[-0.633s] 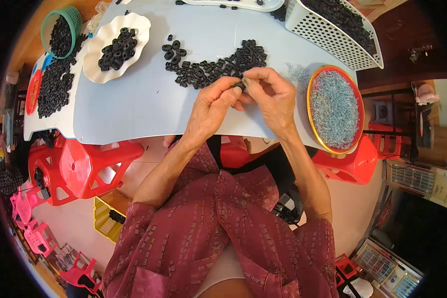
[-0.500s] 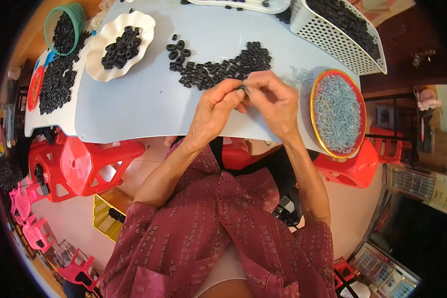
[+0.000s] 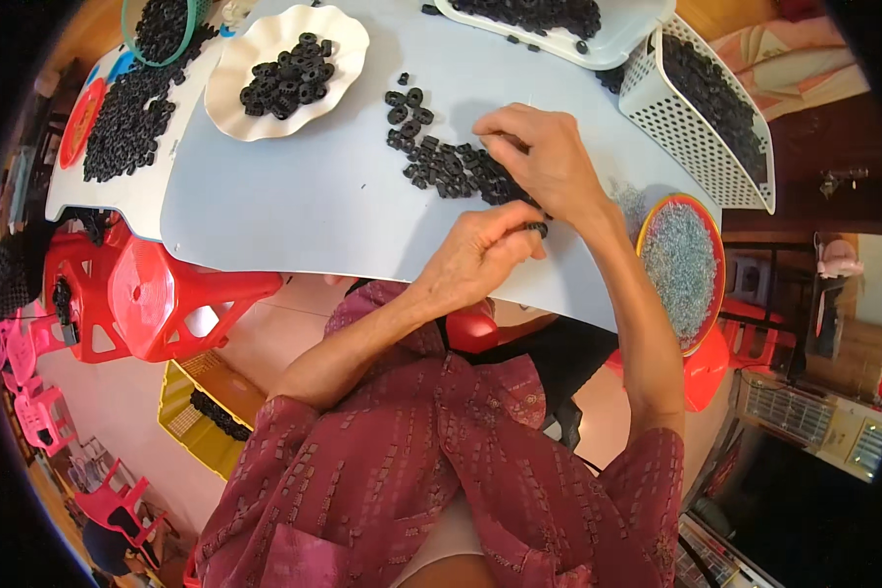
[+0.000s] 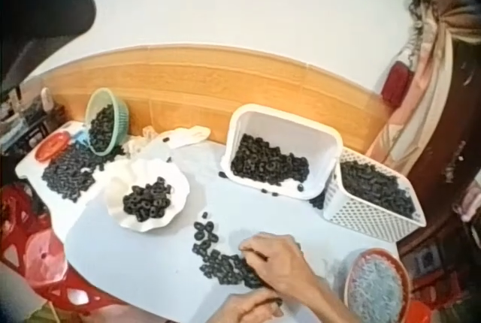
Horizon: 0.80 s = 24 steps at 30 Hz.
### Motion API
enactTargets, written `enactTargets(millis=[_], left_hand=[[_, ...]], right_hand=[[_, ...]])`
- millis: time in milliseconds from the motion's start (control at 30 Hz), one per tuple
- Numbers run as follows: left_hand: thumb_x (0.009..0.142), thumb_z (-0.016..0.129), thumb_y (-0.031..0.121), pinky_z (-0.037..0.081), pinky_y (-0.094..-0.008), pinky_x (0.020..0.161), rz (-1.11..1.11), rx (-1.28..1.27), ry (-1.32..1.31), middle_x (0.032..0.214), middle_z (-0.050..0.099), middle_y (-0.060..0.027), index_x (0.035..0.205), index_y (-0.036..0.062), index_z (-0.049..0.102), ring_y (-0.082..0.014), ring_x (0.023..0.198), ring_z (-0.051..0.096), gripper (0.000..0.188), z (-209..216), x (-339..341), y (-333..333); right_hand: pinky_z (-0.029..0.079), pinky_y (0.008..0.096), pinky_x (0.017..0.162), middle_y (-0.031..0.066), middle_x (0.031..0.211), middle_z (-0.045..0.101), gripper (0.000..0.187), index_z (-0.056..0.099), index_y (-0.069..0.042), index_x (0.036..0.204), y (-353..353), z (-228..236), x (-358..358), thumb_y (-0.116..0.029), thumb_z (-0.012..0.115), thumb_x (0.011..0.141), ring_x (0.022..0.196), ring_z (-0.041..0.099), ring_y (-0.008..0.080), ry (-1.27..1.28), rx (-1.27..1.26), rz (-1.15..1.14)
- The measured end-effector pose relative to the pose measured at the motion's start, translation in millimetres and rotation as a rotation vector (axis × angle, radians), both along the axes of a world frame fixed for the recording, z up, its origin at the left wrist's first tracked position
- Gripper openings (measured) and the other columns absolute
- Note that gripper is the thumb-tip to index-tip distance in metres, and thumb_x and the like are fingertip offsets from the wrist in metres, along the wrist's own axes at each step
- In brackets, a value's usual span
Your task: Assembling small black plastic components by hand on a workbench.
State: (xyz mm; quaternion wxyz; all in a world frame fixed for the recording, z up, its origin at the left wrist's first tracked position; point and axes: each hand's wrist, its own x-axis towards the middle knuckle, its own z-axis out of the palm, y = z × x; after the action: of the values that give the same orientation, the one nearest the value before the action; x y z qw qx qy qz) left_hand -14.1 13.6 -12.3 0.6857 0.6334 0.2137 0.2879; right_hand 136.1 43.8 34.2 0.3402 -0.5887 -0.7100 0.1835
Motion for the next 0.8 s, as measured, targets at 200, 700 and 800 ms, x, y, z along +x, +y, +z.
enactTargets(millis=[200, 700, 800], left_hand=[[0.087, 0.053, 0.011, 0.043, -0.0270, 0.058, 0.025, -0.019, -0.047, 0.076, 0.065, -0.0075, 0.105, -0.0013, 0.059, -0.0103, 0.060, 0.050, 0.023, -1, -1, -1], [0.093, 0.052, 0.012, 0.048, -0.0282, 0.076, 0.047, -0.533, -0.330, 0.086, 0.066, -0.0086, 0.109, -0.0037, 0.060, -0.0125, 0.076, 0.058, 0.024, -3, -1, 9], [0.092, 0.052, 0.013, 0.048, -0.0277, 0.076, 0.072, -0.349, -0.221, 0.084, 0.065, -0.0070, 0.108, -0.0034, 0.061, -0.0125, 0.076, 0.058, 0.024, -7, 0, 9]], right_hand=[[0.049, 0.0353, 0.063, 0.0144, 0.079, 0.064, 0.014, 0.065, 0.001, 0.088, 24, 1, -5, -0.002, 0.064, 0.074, 0.067, 0.062, 0.0261, -0.272, -0.155, 0.150], [0.050, 0.0350, 0.056, 0.0169, 0.070, 0.064, 0.015, 0.061, 0.001, 0.084, -51, 22, 22, -0.008, 0.066, 0.073, 0.061, 0.064, 0.0279, -0.049, -0.167, -0.143], [0.049, 0.0345, 0.056, 0.0168, 0.071, 0.064, 0.015, 0.059, 0.001, 0.084, -74, 19, 18, -0.005, 0.066, 0.072, 0.061, 0.064, 0.0283, -0.029, -0.165, -0.052]])
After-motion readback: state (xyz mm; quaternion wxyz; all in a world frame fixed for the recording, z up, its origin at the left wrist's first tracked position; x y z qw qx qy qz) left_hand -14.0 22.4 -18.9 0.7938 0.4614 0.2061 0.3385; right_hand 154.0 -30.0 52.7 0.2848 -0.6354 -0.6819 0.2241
